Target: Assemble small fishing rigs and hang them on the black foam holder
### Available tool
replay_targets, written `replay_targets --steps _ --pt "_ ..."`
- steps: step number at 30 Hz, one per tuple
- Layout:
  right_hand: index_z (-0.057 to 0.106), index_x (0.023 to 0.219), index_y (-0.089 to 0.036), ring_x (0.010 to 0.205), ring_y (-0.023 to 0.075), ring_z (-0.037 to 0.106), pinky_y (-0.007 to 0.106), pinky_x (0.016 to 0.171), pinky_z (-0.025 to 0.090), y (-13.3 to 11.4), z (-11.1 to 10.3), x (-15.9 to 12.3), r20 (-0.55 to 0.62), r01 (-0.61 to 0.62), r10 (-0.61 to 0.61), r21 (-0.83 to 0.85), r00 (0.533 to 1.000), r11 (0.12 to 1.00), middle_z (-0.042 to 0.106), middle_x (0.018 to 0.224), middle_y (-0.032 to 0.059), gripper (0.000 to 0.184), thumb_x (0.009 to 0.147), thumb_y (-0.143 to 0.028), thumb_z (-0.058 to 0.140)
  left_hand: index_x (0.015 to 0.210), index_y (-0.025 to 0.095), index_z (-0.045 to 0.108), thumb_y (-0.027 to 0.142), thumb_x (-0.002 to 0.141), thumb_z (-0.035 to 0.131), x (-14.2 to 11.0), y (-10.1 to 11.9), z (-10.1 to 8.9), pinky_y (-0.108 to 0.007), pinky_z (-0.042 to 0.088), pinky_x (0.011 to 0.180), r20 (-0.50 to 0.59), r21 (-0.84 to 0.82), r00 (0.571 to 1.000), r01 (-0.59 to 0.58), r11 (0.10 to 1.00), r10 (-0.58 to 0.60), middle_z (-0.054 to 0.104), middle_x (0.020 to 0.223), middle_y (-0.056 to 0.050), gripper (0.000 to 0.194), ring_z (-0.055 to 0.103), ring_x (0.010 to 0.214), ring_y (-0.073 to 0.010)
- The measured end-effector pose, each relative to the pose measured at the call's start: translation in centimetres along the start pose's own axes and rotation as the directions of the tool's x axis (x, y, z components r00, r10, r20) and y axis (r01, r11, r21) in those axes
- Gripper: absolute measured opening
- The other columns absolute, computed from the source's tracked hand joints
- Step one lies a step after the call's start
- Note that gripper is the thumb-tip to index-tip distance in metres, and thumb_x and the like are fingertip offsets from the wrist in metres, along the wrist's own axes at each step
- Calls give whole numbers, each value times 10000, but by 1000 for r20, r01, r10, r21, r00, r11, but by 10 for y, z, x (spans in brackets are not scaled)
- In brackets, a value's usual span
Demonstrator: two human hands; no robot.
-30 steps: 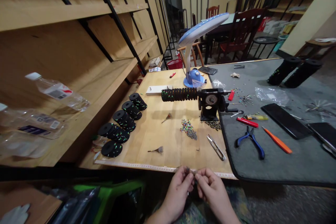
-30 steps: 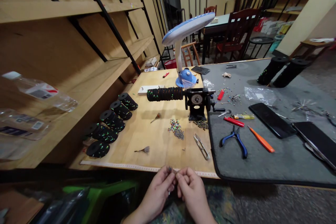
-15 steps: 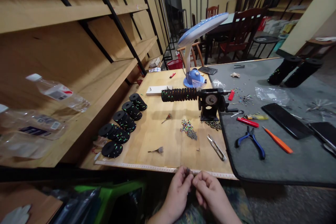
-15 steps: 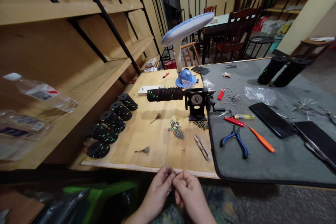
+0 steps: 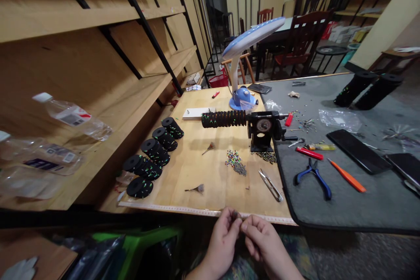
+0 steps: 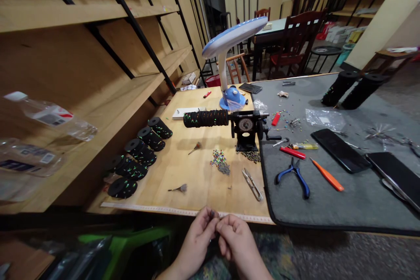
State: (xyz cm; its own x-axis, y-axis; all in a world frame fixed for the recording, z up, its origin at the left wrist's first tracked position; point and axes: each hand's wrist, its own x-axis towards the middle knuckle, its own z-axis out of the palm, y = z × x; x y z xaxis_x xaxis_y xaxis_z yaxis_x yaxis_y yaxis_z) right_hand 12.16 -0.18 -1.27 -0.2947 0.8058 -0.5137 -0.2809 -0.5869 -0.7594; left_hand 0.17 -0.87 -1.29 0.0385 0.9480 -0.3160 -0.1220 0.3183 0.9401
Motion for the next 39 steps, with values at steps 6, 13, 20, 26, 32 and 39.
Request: replay_targets --steps 6,13,20,26,32,39 --pt "467 592 -203 282 20 185 184 350 86 0 -2 0 -7 -3 3 10 1000 1000 413 310 -109 401 673 -538 671 798 196 522 438 843 590 -2 4 0 -281 416 732 -10 115 996 -83 990 84 527 768 -7 256 507 773 -179" --pt "481 654 -202 275 29 238 178 341 125 3 -8 6 -3 26 -27 -97 1000 995 451 324 -100 472 664 -644 647 834 200 497 337 918 468 -6 1 -5 -282 415 715 21 372 980 -190 909 196 535 782 -17 164 526 754 -180" --pt "503 785 -197 278 43 262 169 332 174 2 -9 6 4 98 -99 -180 995 979 467 333 -109 581 637 -749 608 809 191 513 275 922 449 -6 5 -4 -267 421 677 99 407 969 -248 879 228 547 757 -22 154 530 714 -172" --pt "478 705 -209 286 33 250 163 339 164 3 -12 8 -41 130 -133 -78 990 988 455 336 -112 549 639 -728 643 823 184 523 284 909 485 -7 4 -2 -273 429 707 124 326 974 -220 919 190 547 774 -25 137 527 739 -171" --pt "472 714 -208 309 39 253 166 360 170 0 -15 7 -65 158 -162 -70 985 985 431 338 -120 550 654 -731 632 844 183 510 256 876 530 -7 4 -2 -275 426 722 137 285 982 -164 944 129 530 798 -18 83 507 761 -167" --pt "461 707 -208 345 43 235 175 384 170 3 -13 4 -81 224 -233 -108 969 969 345 370 -144 530 704 -721 594 814 174 500 222 802 607 -9 14 2 -275 419 729 144 163 987 -101 981 78 509 779 -11 118 491 768 -164"
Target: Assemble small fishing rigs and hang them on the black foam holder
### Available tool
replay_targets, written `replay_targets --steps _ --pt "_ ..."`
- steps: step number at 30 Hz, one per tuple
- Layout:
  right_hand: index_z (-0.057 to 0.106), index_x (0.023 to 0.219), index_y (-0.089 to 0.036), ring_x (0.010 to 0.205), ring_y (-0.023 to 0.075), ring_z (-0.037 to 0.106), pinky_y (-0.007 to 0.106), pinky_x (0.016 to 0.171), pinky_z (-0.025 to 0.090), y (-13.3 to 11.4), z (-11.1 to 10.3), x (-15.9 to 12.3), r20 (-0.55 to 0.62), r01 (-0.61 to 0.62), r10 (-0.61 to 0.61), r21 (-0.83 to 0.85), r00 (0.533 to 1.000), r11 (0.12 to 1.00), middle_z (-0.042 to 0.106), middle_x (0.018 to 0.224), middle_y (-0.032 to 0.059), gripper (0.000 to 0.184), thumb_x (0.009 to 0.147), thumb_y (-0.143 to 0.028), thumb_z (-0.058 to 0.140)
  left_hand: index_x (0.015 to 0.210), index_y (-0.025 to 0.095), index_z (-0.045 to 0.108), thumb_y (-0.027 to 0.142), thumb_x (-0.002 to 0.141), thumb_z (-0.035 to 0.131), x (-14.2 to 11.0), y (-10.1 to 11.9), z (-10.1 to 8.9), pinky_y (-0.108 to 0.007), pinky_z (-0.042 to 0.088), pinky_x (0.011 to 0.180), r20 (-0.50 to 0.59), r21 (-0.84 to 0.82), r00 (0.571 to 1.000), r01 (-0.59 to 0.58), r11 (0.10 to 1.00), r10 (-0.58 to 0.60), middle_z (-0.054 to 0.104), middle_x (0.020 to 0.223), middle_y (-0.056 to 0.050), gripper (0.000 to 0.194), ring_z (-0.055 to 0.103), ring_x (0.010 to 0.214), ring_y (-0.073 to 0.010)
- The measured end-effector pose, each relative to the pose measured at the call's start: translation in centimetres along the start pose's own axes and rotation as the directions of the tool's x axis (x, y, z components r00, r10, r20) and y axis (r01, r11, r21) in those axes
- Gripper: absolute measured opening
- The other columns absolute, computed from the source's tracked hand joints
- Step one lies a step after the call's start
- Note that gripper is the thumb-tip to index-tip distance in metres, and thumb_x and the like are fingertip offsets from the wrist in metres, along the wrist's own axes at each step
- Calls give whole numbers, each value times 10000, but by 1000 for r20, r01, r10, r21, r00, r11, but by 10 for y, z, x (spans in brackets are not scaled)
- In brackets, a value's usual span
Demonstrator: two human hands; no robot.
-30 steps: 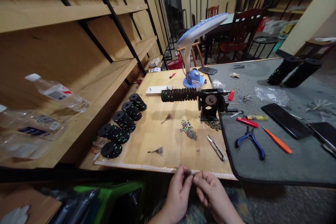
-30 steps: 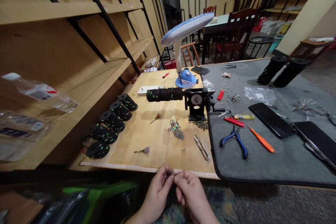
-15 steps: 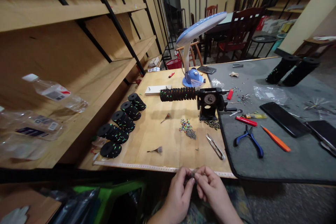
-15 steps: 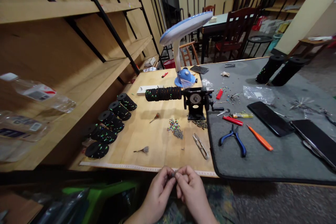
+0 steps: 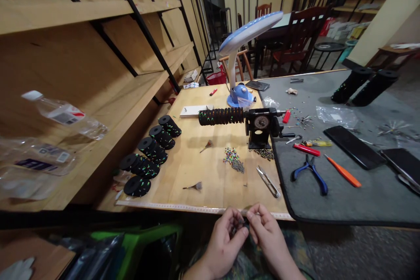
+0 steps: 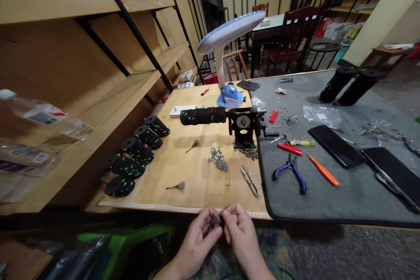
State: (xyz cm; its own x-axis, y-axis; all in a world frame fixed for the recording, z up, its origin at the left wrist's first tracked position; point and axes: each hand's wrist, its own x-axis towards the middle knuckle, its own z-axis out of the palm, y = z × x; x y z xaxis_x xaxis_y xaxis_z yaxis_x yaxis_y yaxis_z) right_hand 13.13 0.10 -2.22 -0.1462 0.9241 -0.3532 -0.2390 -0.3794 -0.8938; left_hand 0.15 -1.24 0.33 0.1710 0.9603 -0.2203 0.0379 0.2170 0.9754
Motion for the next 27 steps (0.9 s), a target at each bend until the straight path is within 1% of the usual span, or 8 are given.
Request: replay_targets --steps 3,7,10,13,17,20,23,27 --pt "454 709 -212 347 44 232 177 377 157 2 0 -1 1 0 0 -12 1000 1000 331 380 -145 527 712 -723 584 770 177 488 218 801 593 1 1 1 -253 402 676 -5 -41 999 32 999 -33 487 735 5 117 471 718 -147" --pt "446 719 -217 354 48 236 178 374 164 1 0 -3 12 -1 1 -21 1000 1000 321 395 -145 528 714 -729 574 723 185 460 190 808 540 3 -4 1 -233 373 605 -6 -39 998 70 997 -70 447 670 29 117 434 638 -124" --pt "449 724 -216 364 53 250 180 382 175 2 0 -4 8 13 -13 -38 1000 999 330 404 -140 517 733 -719 563 719 179 475 167 797 526 4 -7 1 -237 389 626 -13 28 999 36 999 -36 479 690 14 94 460 669 -136" --pt "458 729 -212 377 60 277 186 396 192 2 1 -3 19 39 -38 -46 999 998 347 420 -130 495 754 -695 563 724 172 502 172 792 539 5 -8 0 -241 406 640 -49 63 999 2 998 1 515 691 7 77 491 676 -144" --pt "474 724 -206 401 66 282 192 412 209 3 1 -3 72 51 -48 -52 996 997 346 457 -122 475 762 -670 572 722 161 542 233 788 586 7 -6 0 -235 417 606 -98 33 994 42 999 -38 562 683 -4 107 530 654 -148" --pt "484 736 -207 424 74 281 194 421 216 1 -2 -3 110 42 -34 -79 993 996 340 492 -116 448 769 -643 578 743 150 592 258 782 616 8 -4 -4 -235 428 610 -115 53 992 66 996 -59 615 712 -26 118 572 678 -163" --pt "499 726 -206 445 84 271 207 435 208 -4 -5 -3 172 37 -9 -160 985 986 316 507 -110 366 792 -555 589 776 155 617 268 805 611 9 0 -12 -244 441 652 -112 83 994 27 996 -17 637 741 -31 117 588 716 -172" --pt "493 636 -202 507 100 289 228 490 230 -10 -3 -4 198 109 -52 -288 979 951 324 535 -85 243 798 -364 575 877 165 623 287 874 542 10 4 -21 -252 430 687 -96 172 994 -39 984 57 633 788 -34 146 578 753 -173"
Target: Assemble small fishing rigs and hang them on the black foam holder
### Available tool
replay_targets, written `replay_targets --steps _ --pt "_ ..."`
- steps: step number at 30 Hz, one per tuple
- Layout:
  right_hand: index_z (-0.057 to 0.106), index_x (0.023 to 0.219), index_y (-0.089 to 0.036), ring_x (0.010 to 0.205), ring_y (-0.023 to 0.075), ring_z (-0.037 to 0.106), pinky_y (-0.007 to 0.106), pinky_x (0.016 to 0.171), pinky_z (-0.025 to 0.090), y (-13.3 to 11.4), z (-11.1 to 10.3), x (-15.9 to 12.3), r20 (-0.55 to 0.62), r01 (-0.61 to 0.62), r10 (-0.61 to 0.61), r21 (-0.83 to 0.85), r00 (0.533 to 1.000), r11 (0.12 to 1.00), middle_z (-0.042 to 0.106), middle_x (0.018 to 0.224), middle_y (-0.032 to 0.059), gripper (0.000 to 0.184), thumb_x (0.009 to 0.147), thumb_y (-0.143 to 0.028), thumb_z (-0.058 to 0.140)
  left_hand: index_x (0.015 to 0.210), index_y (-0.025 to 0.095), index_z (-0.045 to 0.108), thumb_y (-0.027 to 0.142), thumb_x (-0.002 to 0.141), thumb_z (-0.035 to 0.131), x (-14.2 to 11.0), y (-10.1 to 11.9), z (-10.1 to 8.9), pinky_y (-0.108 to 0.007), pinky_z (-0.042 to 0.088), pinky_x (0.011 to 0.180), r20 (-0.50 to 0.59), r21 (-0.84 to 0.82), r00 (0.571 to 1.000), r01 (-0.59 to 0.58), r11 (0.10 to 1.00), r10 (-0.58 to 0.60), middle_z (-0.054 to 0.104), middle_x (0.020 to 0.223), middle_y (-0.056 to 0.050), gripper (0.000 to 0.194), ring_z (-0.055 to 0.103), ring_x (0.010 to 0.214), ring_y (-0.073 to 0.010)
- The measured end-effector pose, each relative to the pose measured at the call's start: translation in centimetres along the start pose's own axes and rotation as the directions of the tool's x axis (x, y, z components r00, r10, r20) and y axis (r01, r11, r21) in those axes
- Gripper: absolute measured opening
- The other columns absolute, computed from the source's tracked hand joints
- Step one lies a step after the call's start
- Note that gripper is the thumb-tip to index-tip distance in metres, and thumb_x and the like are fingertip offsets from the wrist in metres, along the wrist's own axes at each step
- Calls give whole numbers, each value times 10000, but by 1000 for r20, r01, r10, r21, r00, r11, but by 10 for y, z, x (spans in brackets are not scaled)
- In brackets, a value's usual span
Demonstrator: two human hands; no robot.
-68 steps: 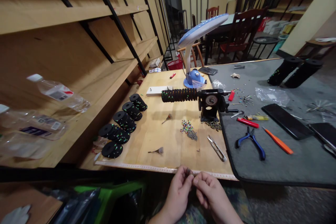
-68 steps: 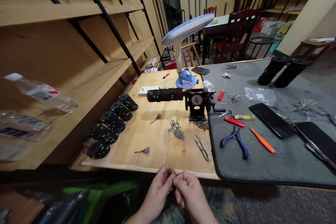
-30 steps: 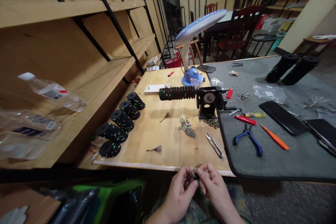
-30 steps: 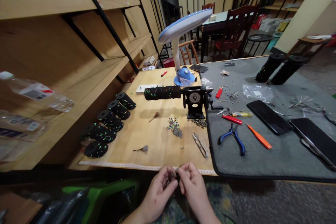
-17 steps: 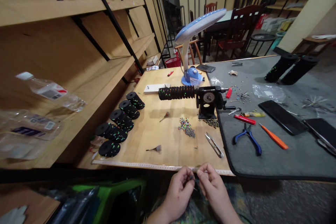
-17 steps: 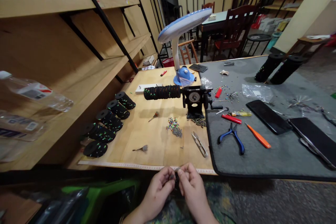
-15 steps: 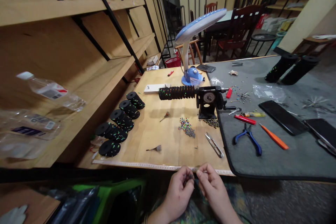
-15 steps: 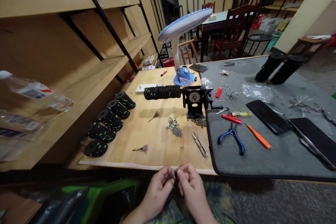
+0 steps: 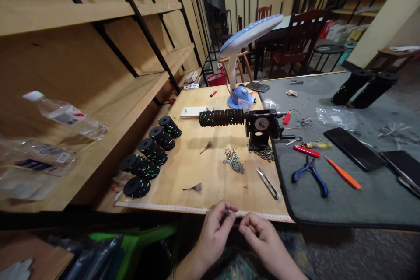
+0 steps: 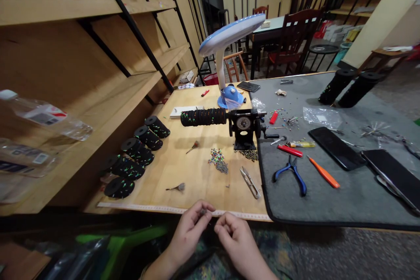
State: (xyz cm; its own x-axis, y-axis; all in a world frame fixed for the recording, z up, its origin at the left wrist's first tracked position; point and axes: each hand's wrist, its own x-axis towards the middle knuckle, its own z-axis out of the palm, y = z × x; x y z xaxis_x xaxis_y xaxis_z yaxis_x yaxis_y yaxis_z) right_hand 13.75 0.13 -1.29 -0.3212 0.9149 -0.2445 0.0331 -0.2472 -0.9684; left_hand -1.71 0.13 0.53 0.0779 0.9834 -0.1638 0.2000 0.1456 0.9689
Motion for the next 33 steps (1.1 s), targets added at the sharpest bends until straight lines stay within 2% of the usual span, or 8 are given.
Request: replay_targets --steps 6,11,15,18,21,23,27,33 --pt "454 591 -213 481 95 277 232 487 228 -3 3 0 -46 22 -24 -29 999 999 312 499 -91 136 701 -239 530 958 186 536 294 884 526 7 -5 2 -222 350 560 -104 2 993 -55 998 55 461 658 45 131 451 586 -117" --pt "467 610 -217 436 88 312 221 455 250 6 -3 -1 -94 -4 8 39 996 999 336 471 -98 205 741 -330 576 998 194 479 343 906 476 18 -6 -12 -211 302 499 -221 -101 975 -3 995 -20 368 595 79 174 374 517 -101" --pt "472 686 -223 385 81 322 203 401 234 18 -6 0 -102 -47 68 195 992 980 414 443 -93 380 777 -577 577 1003 197 469 364 870 533 20 -3 -22 -197 295 486 -134 -268 988 44 963 -82 514 704 37 222 410 537 -88" --pt "476 723 -219 388 73 312 195 398 217 21 -5 1 -96 -74 99 231 991 970 473 464 -77 446 769 -652 573 964 181 502 377 840 584 17 -2 -20 -192 283 483 -14 -340 994 99 935 -110 611 832 -27 245 455 581 -90" --pt "487 733 -213 413 77 336 198 421 239 18 -5 2 -101 -59 85 237 991 970 473 485 -75 462 767 -664 579 926 155 542 426 837 595 15 0 -15 -196 272 487 86 -352 989 140 926 -116 629 788 -44 290 459 585 -93" --pt "497 725 -211 429 86 358 207 436 259 15 -6 2 -114 -40 67 221 991 974 469 490 -71 469 764 -670 579 892 145 568 475 821 608 14 2 -11 -201 256 482 120 -333 984 167 928 -134 570 675 1 339 412 534 -82" --pt "520 706 -203 456 102 387 222 463 295 9 -6 2 -137 -5 28 171 990 985 467 502 -61 471 765 -666 581 858 140 608 526 795 620 15 7 -4 -210 241 486 131 -281 979 189 941 -158 415 567 69 391 326 492 -76" --pt "522 694 -200 491 116 421 233 496 330 12 -6 2 -153 58 -49 54 987 997 476 529 -51 434 818 -615 551 706 133 620 423 767 669 22 16 2 -233 340 599 51 -148 996 86 985 -80 520 625 15 300 438 613 -122"
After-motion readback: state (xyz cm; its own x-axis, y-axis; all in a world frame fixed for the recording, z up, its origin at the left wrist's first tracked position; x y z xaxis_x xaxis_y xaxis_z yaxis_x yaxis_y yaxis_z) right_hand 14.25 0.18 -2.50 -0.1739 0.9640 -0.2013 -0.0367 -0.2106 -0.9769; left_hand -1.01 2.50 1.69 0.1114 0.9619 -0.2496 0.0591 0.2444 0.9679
